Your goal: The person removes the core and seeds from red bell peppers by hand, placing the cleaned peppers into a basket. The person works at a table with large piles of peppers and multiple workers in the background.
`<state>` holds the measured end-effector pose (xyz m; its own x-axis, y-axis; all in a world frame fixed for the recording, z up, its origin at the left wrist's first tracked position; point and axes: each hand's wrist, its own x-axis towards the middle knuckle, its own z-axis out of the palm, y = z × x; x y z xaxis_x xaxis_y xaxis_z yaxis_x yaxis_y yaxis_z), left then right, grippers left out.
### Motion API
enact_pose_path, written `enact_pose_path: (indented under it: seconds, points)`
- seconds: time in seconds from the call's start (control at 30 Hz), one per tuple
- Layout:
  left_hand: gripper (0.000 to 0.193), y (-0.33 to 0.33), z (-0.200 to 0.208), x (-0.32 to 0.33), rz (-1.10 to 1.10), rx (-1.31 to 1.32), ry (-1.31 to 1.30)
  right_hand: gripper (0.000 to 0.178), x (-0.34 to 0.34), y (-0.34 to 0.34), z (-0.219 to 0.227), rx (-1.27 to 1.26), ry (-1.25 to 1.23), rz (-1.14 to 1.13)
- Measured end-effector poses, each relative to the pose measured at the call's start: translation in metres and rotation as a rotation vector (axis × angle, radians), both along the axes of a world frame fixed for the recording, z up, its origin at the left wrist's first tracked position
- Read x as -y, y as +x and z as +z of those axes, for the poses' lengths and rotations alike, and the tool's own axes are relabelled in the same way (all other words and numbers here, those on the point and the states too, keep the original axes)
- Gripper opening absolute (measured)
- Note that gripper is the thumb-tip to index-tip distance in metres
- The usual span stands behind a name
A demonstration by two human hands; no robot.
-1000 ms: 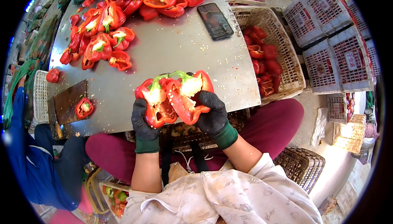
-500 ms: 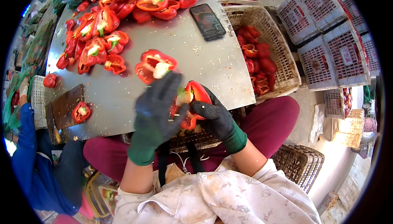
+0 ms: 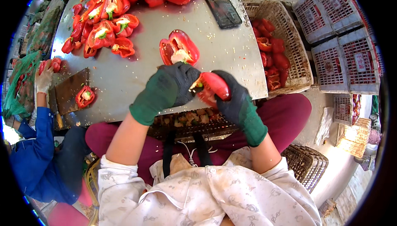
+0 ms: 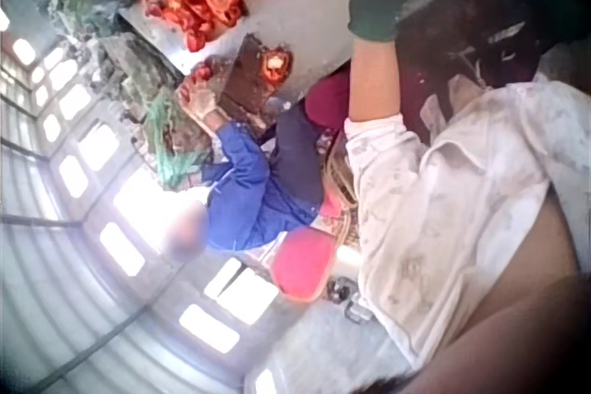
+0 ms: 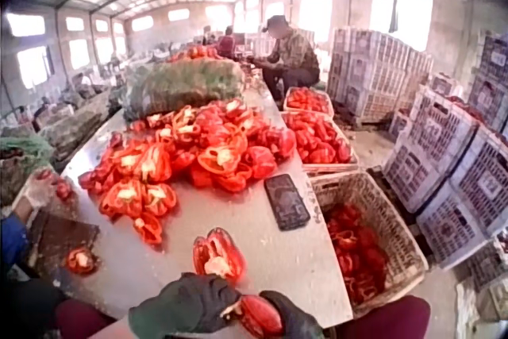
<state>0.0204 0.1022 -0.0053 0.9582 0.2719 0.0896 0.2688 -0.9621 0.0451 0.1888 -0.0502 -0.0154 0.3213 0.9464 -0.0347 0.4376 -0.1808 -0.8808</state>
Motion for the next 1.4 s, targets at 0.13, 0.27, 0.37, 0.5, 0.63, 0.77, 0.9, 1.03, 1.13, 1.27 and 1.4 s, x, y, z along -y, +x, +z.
enact_pose_path:
  seconds: [0.13,0.27,0.37,0.5,0.63,0.77,0.9,1.03,1.13,1.27,1.4]
  points:
    - [0.018,-0.012,0.011,-0.019,0.050,0.162,-0.088,0.058,0.003,0.017,0.009,0.202,0.025,-0.061]
    - [0.019,-0.027,0.020,-0.009,0.137,0.285,-0.341,0.057,0.008,0.024,0.008,-0.137,0.023,-0.098]
    - [0.022,-0.038,0.026,0.014,0.125,0.286,-0.335,0.058,0.014,0.021,0.015,-0.638,-0.029,-0.111]
    - [0.029,-0.027,0.029,0.047,0.466,0.413,-0.519,0.059,0.012,0.012,0.010,-0.445,0.119,-0.089]
    - [0.028,-0.024,0.020,0.044,0.590,0.533,-0.462,0.063,0.015,0.004,0.003,0.239,0.537,-0.123]
    - [0.029,-0.030,0.000,0.036,0.553,0.518,-0.357,0.065,0.002,0.009,0.014,0.519,0.388,0.179]
    - [0.033,-0.032,-0.001,0.042,0.695,0.610,-0.422,0.060,0.000,0.008,-0.002,0.589,0.513,0.127]
    - [0.038,-0.026,0.010,0.032,0.698,0.613,-0.365,0.050,0.003,0.005,0.032,0.645,0.745,0.131]
    - [0.044,0.000,0.018,0.027,0.766,0.478,-0.348,0.048,-0.006,0.010,0.004,0.640,0.561,0.165]
    - [0.045,0.018,-0.006,0.013,0.878,0.319,-0.378,0.055,-0.003,0.013,0.002,0.546,0.545,0.129]
    - [0.045,0.017,-0.006,0.011,0.795,0.229,-0.428,0.063,0.007,0.017,0.024,0.573,0.682,0.111]
